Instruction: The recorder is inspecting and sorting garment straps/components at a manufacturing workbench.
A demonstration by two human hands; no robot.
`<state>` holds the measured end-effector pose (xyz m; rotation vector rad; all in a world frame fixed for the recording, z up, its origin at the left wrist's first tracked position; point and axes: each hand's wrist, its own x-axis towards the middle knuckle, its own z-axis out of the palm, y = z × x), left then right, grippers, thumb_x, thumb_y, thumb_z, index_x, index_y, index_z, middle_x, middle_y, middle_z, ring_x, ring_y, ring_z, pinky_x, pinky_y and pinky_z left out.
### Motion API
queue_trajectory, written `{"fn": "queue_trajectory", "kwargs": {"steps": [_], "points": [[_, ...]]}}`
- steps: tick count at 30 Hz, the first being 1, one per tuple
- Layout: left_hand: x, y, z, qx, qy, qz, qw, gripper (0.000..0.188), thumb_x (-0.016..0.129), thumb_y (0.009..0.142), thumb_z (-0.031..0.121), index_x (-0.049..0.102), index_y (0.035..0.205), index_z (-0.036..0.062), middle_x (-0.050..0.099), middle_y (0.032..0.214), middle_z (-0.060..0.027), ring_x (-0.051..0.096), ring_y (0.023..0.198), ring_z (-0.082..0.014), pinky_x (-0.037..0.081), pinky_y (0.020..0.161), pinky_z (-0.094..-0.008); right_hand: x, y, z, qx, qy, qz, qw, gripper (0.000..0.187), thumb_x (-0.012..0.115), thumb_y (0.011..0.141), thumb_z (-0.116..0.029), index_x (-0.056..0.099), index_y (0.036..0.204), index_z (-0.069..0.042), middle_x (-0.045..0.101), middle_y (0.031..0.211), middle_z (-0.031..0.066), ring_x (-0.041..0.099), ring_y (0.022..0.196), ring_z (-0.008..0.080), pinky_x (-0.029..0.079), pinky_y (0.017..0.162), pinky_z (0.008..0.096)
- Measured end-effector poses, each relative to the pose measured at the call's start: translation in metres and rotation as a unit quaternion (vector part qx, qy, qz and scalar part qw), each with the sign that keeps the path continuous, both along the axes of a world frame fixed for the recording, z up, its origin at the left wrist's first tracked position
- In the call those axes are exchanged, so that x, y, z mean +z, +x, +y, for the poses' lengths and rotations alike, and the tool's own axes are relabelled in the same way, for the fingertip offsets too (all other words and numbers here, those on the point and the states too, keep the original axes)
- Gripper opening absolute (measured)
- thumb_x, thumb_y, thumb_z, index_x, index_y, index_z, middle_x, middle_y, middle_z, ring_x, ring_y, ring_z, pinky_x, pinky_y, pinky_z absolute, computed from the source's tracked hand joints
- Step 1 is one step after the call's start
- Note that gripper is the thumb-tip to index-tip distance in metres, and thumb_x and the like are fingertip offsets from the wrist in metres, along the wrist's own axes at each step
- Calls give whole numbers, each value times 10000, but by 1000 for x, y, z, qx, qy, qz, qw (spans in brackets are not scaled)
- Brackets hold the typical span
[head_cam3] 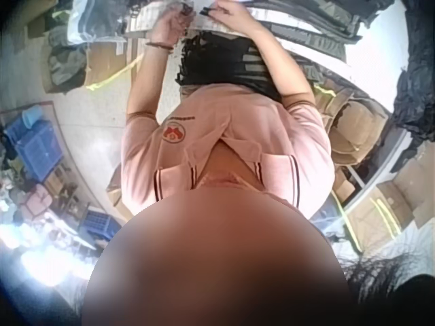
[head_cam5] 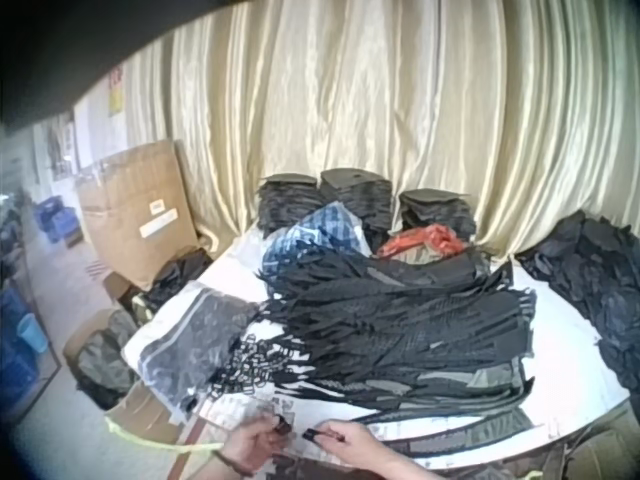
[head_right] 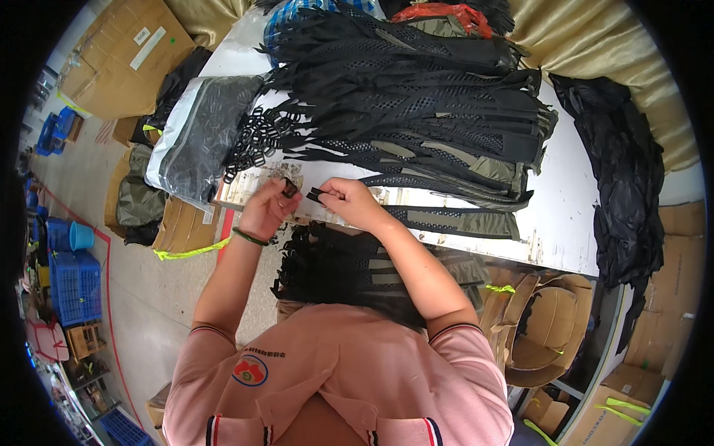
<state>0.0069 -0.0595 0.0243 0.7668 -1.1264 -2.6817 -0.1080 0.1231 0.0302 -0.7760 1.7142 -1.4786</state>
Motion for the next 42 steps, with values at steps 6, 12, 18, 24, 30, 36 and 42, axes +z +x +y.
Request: {"fn": "queue_trajectory", "kwargs": {"steps": [6, 12, 18, 24, 30, 36, 42], "points": [[-27, 5, 28, -49, 182, 32, 982, 96, 574, 905, 204, 590, 947, 119, 621, 850, -16, 579, 747, -171, 448, 729, -325, 3, 10, 10, -8, -11, -98, 995, 141, 621, 884, -90, 660, 989, -4, 641, 775, -5, 551, 655, 35, 458, 609, 188], [-31, 1, 39, -87, 243, 47, 965, 158, 517, 943, 239, 595, 969, 103, 626, 867, -30, 564, 724, -157, 429, 696, -308, 13, 13, 15, 16, -46, -97, 994, 145, 622, 882, -78, 664, 998, -1, 637, 755, -11, 559, 669, 26, 457, 615, 174], [-22, 2, 40, -129, 209, 40, 969, 144, 531, 929, 223, 589, 996, 110, 616, 884, -20, 539, 717, -150, 427, 691, -303, 12, 9, 20, 49, -66, 61, 995, 122, 625, 859, -65, 658, 953, 5, 642, 802, 22, 574, 732, 72, 463, 659, 218], [-26, 4, 42, -151, 227, 31, 962, 142, 545, 919, 213, 593, 998, 106, 609, 915, -25, 519, 744, -145, 422, 685, -299, 18, 7, 21, 65, -42, 194, 978, 97, 629, 835, -66, 642, 904, 3, 630, 794, 39, 553, 736, 77, 451, 662, 230], [-24, 4, 44, -157, 247, 55, 955, 146, 542, 922, 212, 588, 1011, 106, 616, 924, -21, 536, 714, -150, 425, 665, -295, 14, 8, 25, 65, 23, 8, 998, 92, 625, 833, -63, 623, 892, 7, 600, 757, 17, 527, 711, 63, 446, 646, 224], [-16, 4, 45, -154, 235, -19, 960, 177, 529, 929, 230, 568, 1047, 105, 604, 913, -12, 517, 695, -137, 406, 645, -291, 21, 8, 25, 63, -84, 186, 977, 89, 621, 818, -41, 628, 897, 0, 625, 781, 56, 584, 728, 132, 461, 665, 253], [-24, 8, 49, -182, 315, 39, 931, 177, 519, 928, 233, 566, 1026, 93, 538, 846, -8, 429, 665, -121, 362, 639, -269, 22, 17, 23, 11, -45, 355, 934, 107, 620, 793, -24, 625, 898, 0, 627, 796, 87, 596, 737, 211, 468, 689, 271]]}}
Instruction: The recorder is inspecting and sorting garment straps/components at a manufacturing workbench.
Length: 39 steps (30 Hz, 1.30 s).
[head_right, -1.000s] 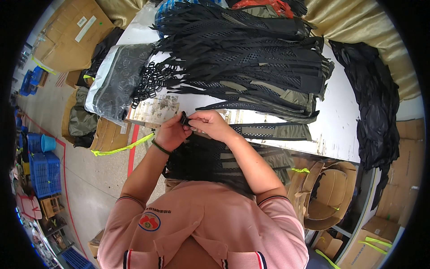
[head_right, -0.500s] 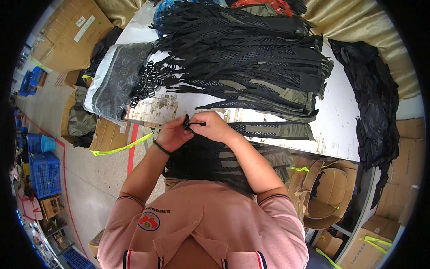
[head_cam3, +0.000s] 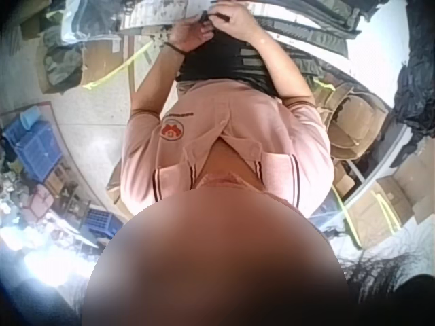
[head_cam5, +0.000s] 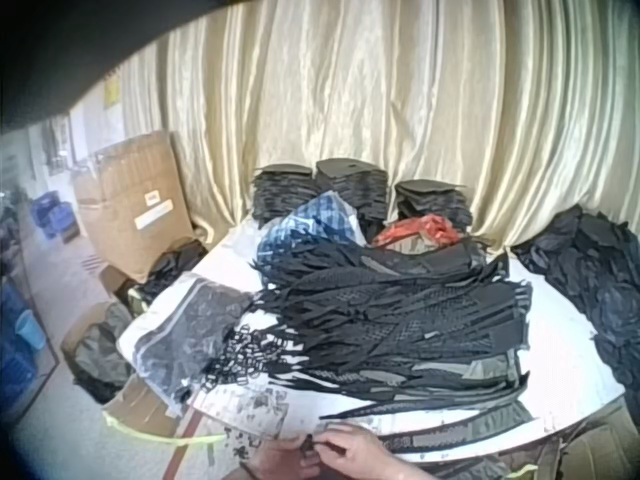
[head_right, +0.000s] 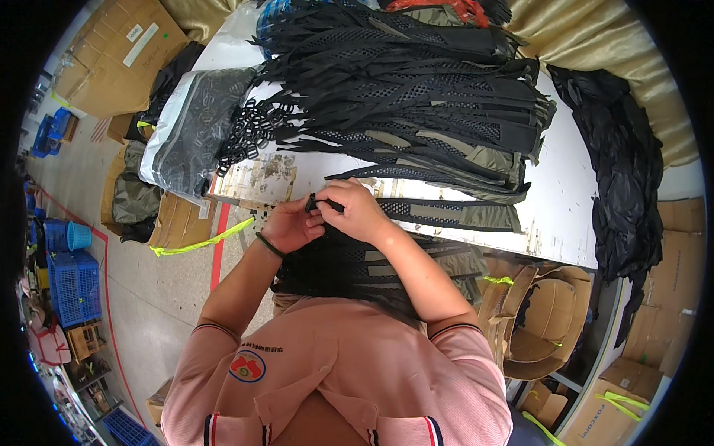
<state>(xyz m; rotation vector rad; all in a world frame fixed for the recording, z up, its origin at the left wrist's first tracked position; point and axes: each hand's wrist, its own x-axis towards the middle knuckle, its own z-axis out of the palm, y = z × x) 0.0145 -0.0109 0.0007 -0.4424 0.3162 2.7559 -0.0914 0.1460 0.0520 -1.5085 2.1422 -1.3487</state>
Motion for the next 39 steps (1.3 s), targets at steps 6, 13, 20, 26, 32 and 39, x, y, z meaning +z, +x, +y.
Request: {"fn": "queue_trajectory", "kwargs": {"steps": [6, 13, 20, 26, 32, 39], "points": [[0, -1, 6, 11, 2, -6, 1000, 206, 512, 928, 238, 570, 1002, 56, 543, 844, -7, 453, 679, -118, 366, 642, -275, 0, 10, 0, -20, -25, -163, 986, 96, 622, 804, -30, 618, 891, 11, 615, 789, 90, 593, 723, 184, 474, 675, 292], [-1, -1, 6, 44, -47, 24, 998, 239, 504, 936, 253, 562, 1065, 60, 575, 883, -9, 507, 722, -122, 418, 695, -274, 7, 20, 1, -55, -12, -289, 956, 64, 610, 831, -5, 618, 887, 25, 629, 801, 66, 596, 704, 124, 490, 675, 254], [2, -4, 12, 81, -210, 34, 974, 161, 478, 957, 224, 532, 998, 77, 596, 907, -58, 579, 769, -145, 442, 621, -277, 9, 13, 1, -43, -20, -195, 980, 99, 645, 794, -16, 654, 888, -47, 641, 793, 53, 606, 738, 188, 474, 716, 288], [22, -9, 20, 142, -439, 22, 887, 121, 547, 946, 152, 499, 924, 43, 598, 839, -64, 606, 676, -137, 523, 569, -243, 9, 21, 1, -110, -51, 92, 988, 159, 673, 749, -8, 654, 888, -83, 586, 868, 63, 585, 775, 248, 458, 758, 315], [22, -10, 23, 157, -523, 40, 837, 83, 563, 930, 115, 514, 914, 50, 588, 829, -18, 560, 710, -73, 473, 621, -206, 0, 18, 7, -71, -4, -382, 921, 138, 662, 794, 31, 578, 885, -31, 569, 769, -11, 530, 672, 51, 433, 608, 185], [30, -1, 32, 188, -612, 122, 758, 76, 640, 867, 29, 572, 896, 13, 608, 808, -7, 559, 723, -70, 460, 669, -204, -13, 18, 8, -107, -53, -462, 879, 215, 647, 762, 86, 524, 882, -43, 554, 724, -14, 523, 669, 43, 415, 599, 173]]}}
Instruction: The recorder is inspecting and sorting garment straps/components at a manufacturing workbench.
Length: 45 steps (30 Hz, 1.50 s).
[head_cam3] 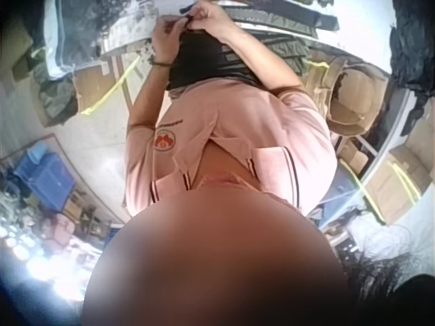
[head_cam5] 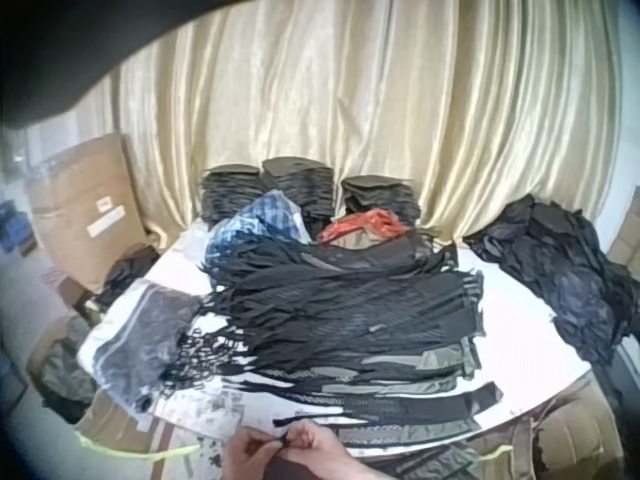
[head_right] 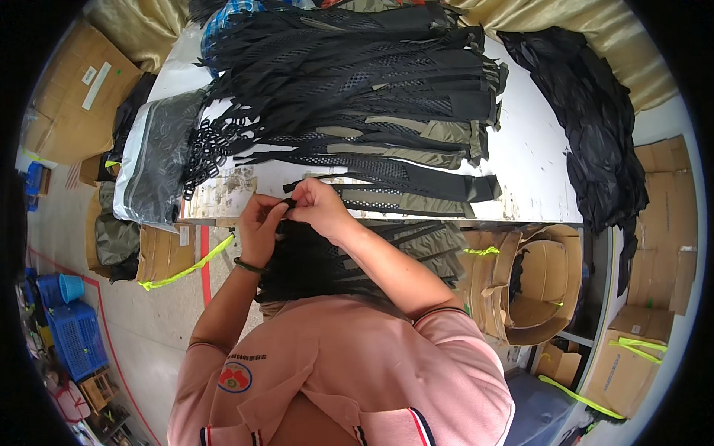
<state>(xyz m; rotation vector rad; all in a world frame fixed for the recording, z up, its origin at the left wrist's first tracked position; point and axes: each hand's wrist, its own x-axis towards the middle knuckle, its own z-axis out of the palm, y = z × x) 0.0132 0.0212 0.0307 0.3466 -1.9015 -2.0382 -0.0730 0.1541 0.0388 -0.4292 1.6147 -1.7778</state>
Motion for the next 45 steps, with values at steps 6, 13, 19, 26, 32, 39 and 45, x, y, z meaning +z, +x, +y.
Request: {"fn": "queue_trajectory", "kwargs": {"steps": [6, 13, 19, 26, 32, 39, 45], "points": [[-6, 3, 1, -30, 19, 80, 996, 129, 630, 849, -38, 565, 952, 6, 601, 958, -47, 570, 858, -99, 467, 742, -216, -1, 1, 4, -32, -93, -141, 985, 228, 675, 747, 57, 516, 878, -40, 539, 734, -2, 520, 672, 71, 442, 600, 226], [-9, 2, 1, -65, 119, 82, 987, 282, 641, 779, -131, 544, 1003, 8, 516, 1042, -57, 554, 890, -139, 464, 798, -245, 18, 7, -1, -93, -50, -48, 993, 165, 636, 841, 6, 553, 980, -30, 559, 775, 15, 552, 689, 77, 471, 604, 225], [-8, 2, -6, -92, -102, 102, 985, 322, 628, 738, -168, 547, 980, 28, 482, 1008, -52, 525, 932, -137, 458, 784, -239, 10, -16, 8, 64, 48, 136, 987, 148, 582, 915, -130, 645, 956, -3, 584, 746, 0, 516, 688, 59, 437, 614, 215], [3, 27, 0, -132, 180, -4, 975, 155, 572, 865, -32, 520, 986, 51, 511, 912, -20, 537, 720, -138, 451, 664, -232, 20, -15, 8, 28, 84, 58, 994, 107, 636, 858, -127, 650, 861, -20, 537, 689, -32, 446, 658, 34, 386, 587, 205], [2, 65, -49, -170, 42, -228, 958, 256, 657, 859, 138, 522, 1063, 62, 546, 900, -63, 552, 737, -197, 447, 624, -293, 0, -51, 53, -16, 348, 542, 765, 248, 756, 702, -187, 640, 903, -100, 571, 796, 67, 561, 867, 255, 436, 747, 359], [12, 9, -43, -30, -520, 21, 854, 500, 732, 759, 205, 520, 1185, 54, 518, 1161, -168, 471, 1093, -374, 414, 885, -442, -12, -56, 58, -26, 345, 563, 750, 155, 715, 720, -112, 644, 853, -77, 583, 806, 72, 570, 878, 288, 440, 771, 386], [-15, -34, -32, -201, -388, -53, 898, 250, 659, 820, 203, 627, 1034, 78, 652, 914, -123, 615, 840, -287, 478, 721, -375, -2, -64, 63, 141, 271, 273, 912, 151, 692, 786, -101, 642, 915, -40, 674, 796, 111, 636, 726, 246, 484, 689, 330]]}}
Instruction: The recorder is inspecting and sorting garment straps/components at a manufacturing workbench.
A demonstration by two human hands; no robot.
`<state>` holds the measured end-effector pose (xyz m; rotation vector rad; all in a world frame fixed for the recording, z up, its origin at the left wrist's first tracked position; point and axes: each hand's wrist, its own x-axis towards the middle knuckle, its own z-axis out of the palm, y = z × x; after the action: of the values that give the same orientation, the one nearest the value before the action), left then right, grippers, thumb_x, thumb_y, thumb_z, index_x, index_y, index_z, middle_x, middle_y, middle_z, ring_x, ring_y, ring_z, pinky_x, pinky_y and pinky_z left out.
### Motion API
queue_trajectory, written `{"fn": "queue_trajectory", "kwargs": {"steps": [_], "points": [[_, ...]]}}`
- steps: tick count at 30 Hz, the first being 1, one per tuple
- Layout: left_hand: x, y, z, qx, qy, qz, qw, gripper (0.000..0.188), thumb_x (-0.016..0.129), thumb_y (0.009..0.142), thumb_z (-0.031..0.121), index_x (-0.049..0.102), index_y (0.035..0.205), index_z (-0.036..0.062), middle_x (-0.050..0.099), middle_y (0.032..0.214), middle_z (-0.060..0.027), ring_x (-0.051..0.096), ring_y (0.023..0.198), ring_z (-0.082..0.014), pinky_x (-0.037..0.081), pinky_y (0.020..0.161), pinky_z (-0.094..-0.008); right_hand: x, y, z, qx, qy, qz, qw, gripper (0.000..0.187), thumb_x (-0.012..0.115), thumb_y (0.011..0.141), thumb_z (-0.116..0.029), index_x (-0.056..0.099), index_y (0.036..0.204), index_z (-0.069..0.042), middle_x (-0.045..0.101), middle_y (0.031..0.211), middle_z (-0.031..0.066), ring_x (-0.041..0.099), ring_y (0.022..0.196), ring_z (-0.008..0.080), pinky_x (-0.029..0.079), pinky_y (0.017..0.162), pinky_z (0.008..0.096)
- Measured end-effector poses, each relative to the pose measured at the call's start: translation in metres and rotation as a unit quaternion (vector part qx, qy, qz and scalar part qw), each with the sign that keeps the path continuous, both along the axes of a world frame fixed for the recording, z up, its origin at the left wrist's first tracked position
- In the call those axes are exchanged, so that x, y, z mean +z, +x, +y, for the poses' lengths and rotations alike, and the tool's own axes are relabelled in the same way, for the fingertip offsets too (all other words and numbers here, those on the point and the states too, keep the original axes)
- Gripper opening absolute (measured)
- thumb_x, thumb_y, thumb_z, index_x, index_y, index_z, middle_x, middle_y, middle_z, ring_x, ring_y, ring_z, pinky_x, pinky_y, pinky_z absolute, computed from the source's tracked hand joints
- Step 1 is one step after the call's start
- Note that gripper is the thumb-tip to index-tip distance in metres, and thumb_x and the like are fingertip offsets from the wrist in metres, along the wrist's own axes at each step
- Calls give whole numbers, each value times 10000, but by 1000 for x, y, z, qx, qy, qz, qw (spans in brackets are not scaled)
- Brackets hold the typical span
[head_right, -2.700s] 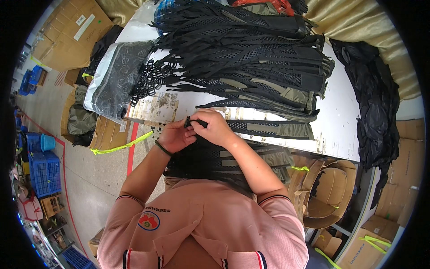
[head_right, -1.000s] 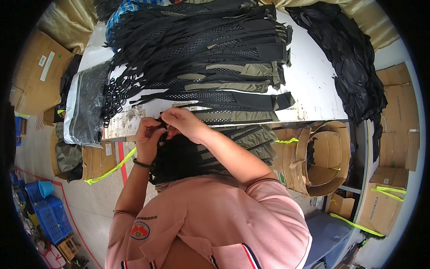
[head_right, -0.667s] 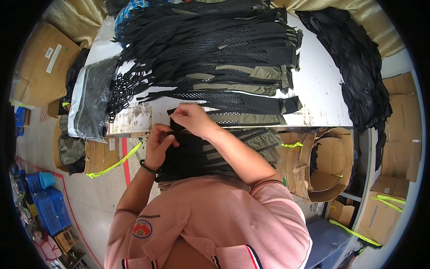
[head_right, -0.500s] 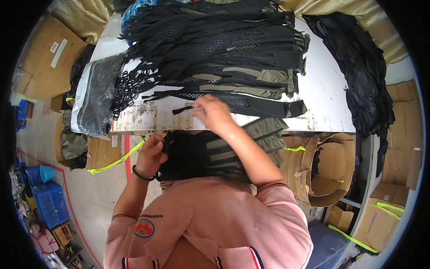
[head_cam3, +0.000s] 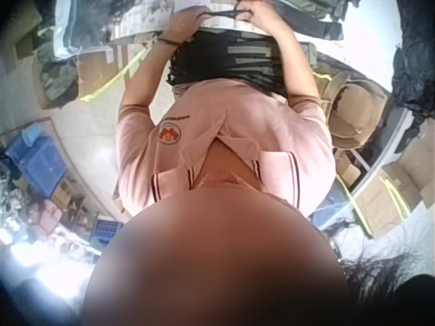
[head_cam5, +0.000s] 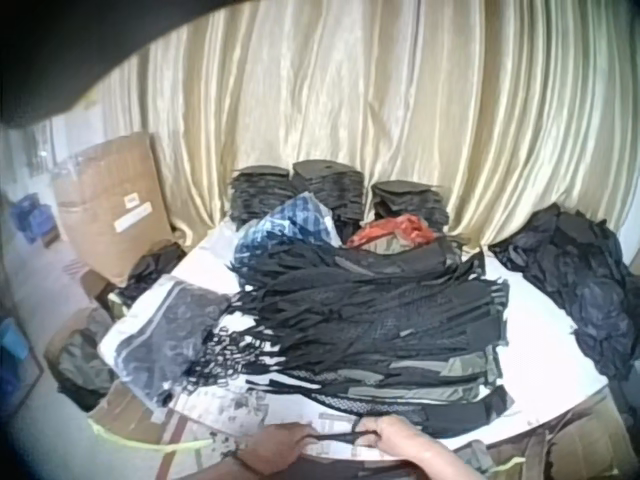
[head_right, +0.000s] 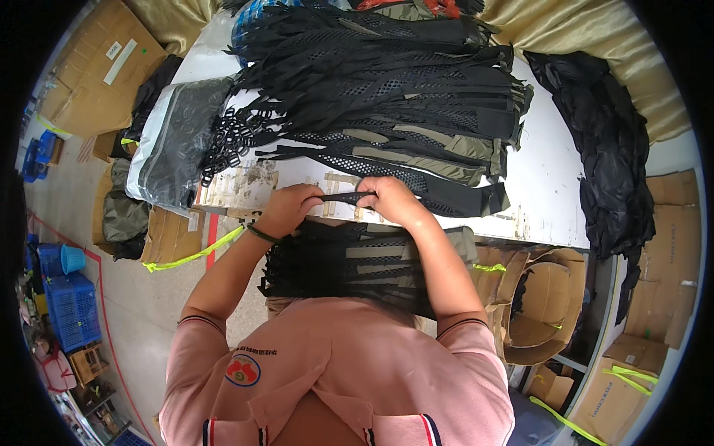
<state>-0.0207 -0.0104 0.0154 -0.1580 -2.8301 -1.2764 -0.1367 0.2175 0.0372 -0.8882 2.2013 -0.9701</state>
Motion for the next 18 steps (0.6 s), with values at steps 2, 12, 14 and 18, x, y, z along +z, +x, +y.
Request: {"fn": "queue_trajectory", "kwargs": {"steps": [2, 12, 14, 18], "points": [[6, 0, -1, 14, 76, -77, 994, 194, 643, 837, 181, 629, 983, 55, 646, 822, -113, 620, 754, -267, 479, 669, -354, -3, -8, 3, 1, 4, -56, 998, 145, 689, 790, -81, 644, 923, -44, 682, 815, 99, 631, 726, 217, 475, 697, 314], [-3, 23, -21, 31, 67, -57, 996, 167, 621, 861, 173, 583, 930, 26, 636, 702, -113, 616, 625, -239, 470, 578, -325, 3, -12, -17, 65, 137, -12, 988, 167, 677, 803, -132, 665, 963, -82, 693, 881, 86, 642, 854, 247, 477, 752, 347], [4, 21, -22, 49, 131, -147, 979, 148, 595, 887, 166, 582, 928, 25, 607, 664, -74, 563, 556, -169, 438, 522, -287, 2, -14, -17, 59, 142, -38, 987, 172, 686, 791, -137, 662, 950, -77, 681, 843, 100, 635, 840, 268, 479, 754, 359], [6, 18, -25, 75, 246, -248, 934, 169, 554, 925, 183, 582, 930, 16, 586, 642, -25, 530, 518, -88, 423, 476, -248, 15, 14, -43, 29, 54, 141, 988, 170, 697, 775, -142, 653, 920, -64, 661, 792, 111, 627, 826, 289, 479, 747, 381]]}}
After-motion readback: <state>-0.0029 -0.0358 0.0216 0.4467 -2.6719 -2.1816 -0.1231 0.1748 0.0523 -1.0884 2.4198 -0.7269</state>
